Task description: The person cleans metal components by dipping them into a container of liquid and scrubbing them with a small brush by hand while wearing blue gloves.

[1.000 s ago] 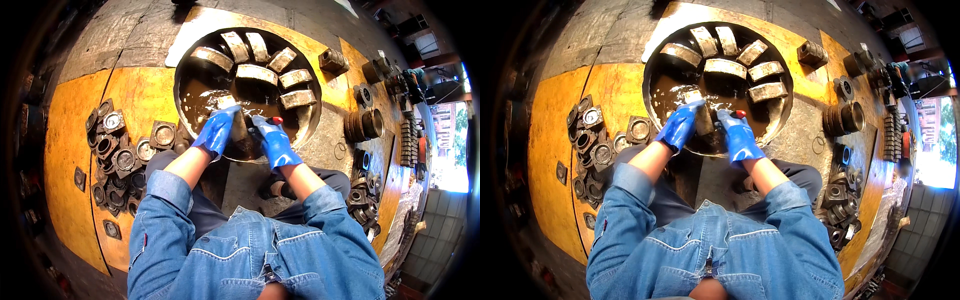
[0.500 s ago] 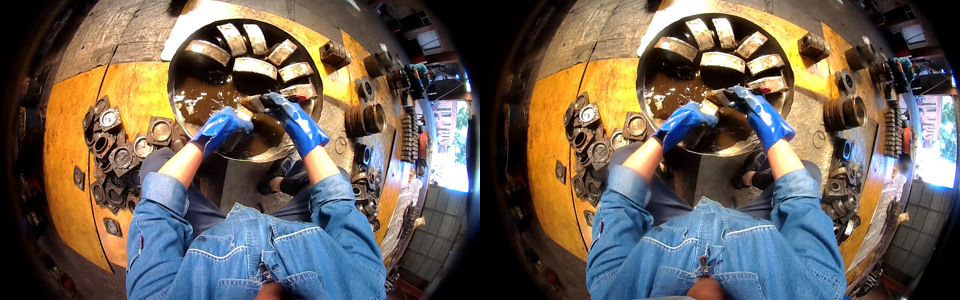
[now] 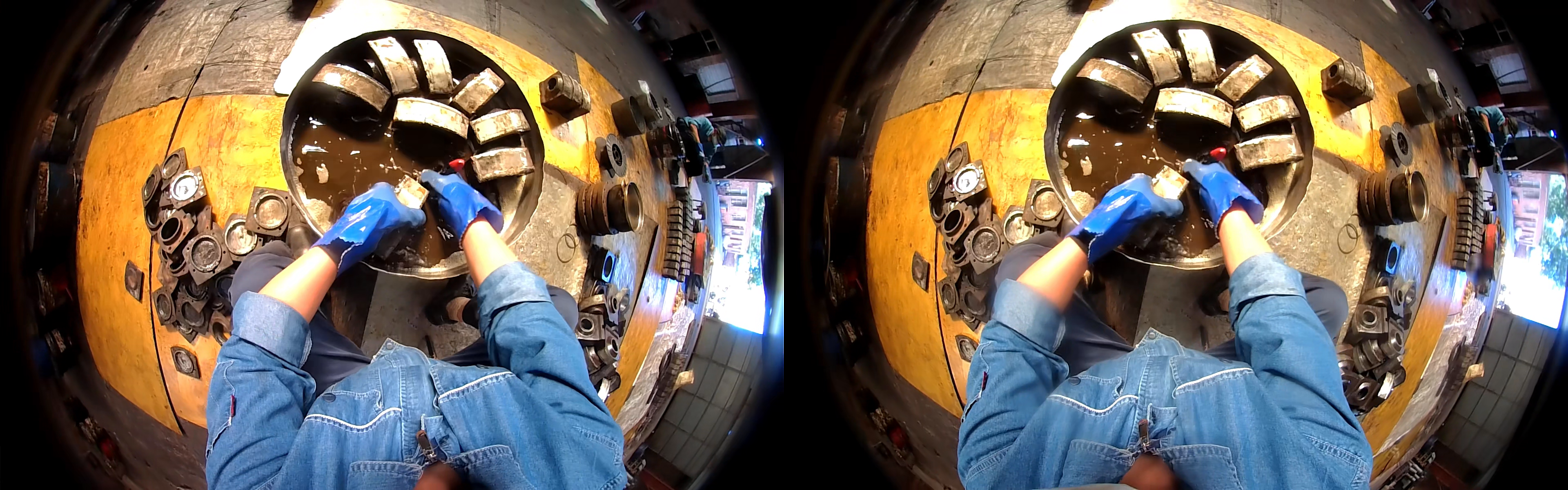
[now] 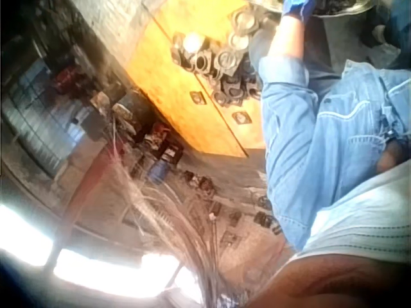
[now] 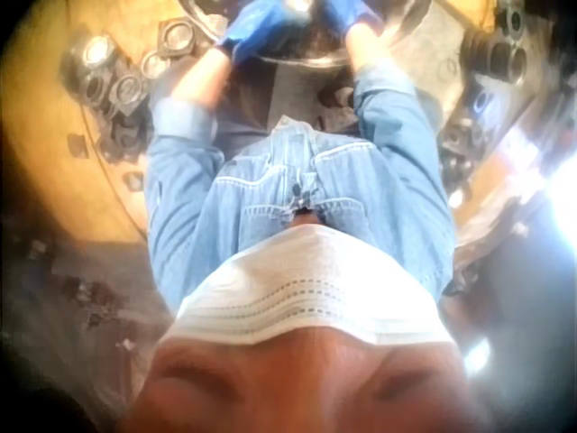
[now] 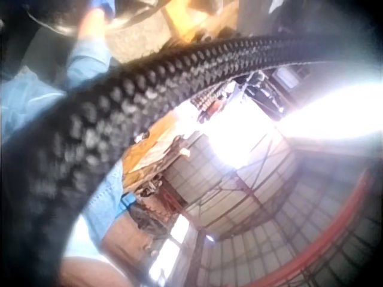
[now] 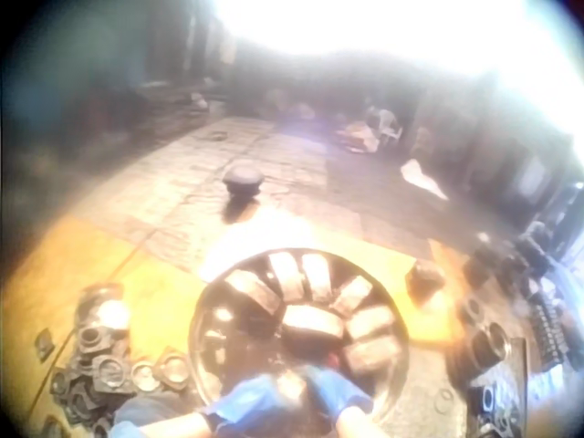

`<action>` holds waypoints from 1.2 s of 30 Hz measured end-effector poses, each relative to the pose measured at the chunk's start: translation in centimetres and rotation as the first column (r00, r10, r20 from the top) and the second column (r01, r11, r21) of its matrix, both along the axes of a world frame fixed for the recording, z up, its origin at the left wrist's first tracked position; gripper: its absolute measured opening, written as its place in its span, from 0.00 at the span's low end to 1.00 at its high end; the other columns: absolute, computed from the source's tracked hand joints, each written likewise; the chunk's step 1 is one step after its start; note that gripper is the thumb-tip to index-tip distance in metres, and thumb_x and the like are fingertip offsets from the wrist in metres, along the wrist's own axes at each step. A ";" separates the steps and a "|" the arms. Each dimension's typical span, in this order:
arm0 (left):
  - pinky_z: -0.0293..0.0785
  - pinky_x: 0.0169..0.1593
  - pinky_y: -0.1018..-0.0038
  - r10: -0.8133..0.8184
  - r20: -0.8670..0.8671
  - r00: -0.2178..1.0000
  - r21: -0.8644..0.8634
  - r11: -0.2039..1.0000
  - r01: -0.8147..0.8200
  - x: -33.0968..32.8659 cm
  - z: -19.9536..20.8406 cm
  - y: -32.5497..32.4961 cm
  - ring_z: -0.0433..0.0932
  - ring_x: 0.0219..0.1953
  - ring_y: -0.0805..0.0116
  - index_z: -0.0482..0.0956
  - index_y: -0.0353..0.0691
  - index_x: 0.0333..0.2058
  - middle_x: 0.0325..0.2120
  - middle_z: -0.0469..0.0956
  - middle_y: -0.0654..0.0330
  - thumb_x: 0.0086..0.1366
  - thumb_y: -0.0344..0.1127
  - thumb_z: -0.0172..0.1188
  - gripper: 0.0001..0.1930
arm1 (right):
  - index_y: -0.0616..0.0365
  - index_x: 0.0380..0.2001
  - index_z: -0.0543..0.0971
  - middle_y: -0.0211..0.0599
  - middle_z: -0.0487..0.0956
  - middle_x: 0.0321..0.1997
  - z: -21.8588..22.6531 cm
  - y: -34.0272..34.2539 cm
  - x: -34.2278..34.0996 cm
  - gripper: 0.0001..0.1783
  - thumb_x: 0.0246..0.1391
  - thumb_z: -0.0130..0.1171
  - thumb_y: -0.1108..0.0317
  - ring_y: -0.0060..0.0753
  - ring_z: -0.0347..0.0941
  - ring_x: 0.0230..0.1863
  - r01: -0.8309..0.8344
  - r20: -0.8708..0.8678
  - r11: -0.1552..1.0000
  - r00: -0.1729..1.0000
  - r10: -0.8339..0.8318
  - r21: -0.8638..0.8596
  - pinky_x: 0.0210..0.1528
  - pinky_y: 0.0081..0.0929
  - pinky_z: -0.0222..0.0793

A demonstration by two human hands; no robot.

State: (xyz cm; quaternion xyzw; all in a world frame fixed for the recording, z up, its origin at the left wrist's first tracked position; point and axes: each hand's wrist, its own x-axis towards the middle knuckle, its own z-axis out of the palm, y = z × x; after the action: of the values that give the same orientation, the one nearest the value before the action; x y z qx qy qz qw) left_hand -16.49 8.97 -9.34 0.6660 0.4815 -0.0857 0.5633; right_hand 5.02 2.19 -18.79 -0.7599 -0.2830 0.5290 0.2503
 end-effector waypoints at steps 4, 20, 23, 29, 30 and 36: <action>0.82 0.47 0.64 0.038 -0.060 0.997 -0.020 0.999 -0.040 -0.2 1.2 -0.1 0.89 0.41 0.52 0.87 0.31 0.46 0.36 0.89 0.45 0.52 0.55 0.72 0.32 | 0.58 0.51 0.85 0.55 0.86 0.46 0.1 0.6 -1.8 0.24 0.71 0.51 0.51 0.47 0.83 0.46 -0.186 0.323 0.973 0.920 0.221 -0.138 0.52 0.39 0.76; 0.83 0.47 0.53 -0.134 0.073 0.988 0.446 0.891 0.088 -1.2 -4.7 -3.1 0.87 0.41 0.40 0.86 0.30 0.38 0.36 0.86 0.39 0.52 0.46 0.73 0.23 | 0.48 0.51 0.86 0.26 0.86 0.45 -4.2 3.1 6.9 0.12 0.70 0.63 0.59 0.23 0.78 0.42 0.165 -0.284 0.984 0.942 -0.177 -0.063 0.42 0.25 0.75; 0.85 0.53 0.54 -0.039 -0.063 0.997 0.160 0.986 0.049 -0.7 -0.5 -1.7 0.88 0.47 0.42 0.86 0.27 0.44 0.41 0.87 0.37 0.48 0.43 0.76 0.27 | 0.46 0.48 0.85 0.25 0.85 0.42 -11.3 3.5 9.8 0.10 0.69 0.64 0.57 0.24 0.77 0.39 0.131 -0.260 0.981 0.952 -0.164 -0.141 0.38 0.28 0.75; 0.84 0.54 0.53 0.112 -0.070 0.991 0.036 0.993 -0.109 -0.3 -3.2 -2.2 0.87 0.50 0.40 0.85 0.29 0.48 0.49 0.85 0.36 0.49 0.36 0.73 0.27 | 0.57 0.40 0.86 0.34 0.86 0.34 -15.7 4.8 7.8 0.22 0.59 0.73 0.48 0.33 0.81 0.33 0.215 -0.149 0.961 0.959 -0.242 -0.174 0.35 0.34 0.76; 0.84 0.54 0.54 0.120 -0.019 0.993 0.023 0.993 -0.120 -0.6 -3.6 -2.3 0.87 0.50 0.40 0.85 0.29 0.47 0.48 0.85 0.36 0.48 0.36 0.73 0.26 | 0.57 0.40 0.86 0.34 0.86 0.34 -14.1 4.0 6.8 0.21 0.60 0.72 0.48 0.33 0.81 0.33 0.163 -0.132 0.971 0.973 -0.187 -0.176 0.35 0.34 0.76; 0.83 0.53 0.55 0.311 0.289 0.905 0.212 0.901 -0.377 1.3 -6.9 -5.2 0.85 0.48 0.37 0.82 0.29 0.44 0.44 0.84 0.35 0.46 0.35 0.75 0.26 | 0.56 0.40 0.86 0.32 0.86 0.34 -5.1 0.2 2.1 0.19 0.65 0.66 0.49 0.34 0.81 0.34 -0.045 -0.139 0.997 0.990 0.036 -0.062 0.37 0.33 0.76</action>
State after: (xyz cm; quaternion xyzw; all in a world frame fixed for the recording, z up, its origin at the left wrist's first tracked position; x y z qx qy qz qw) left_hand -15.20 3.80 -16.26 0.6436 0.5252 0.1644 0.5318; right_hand 7.09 2.42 -23.92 -0.7234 -0.2629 0.5941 0.2337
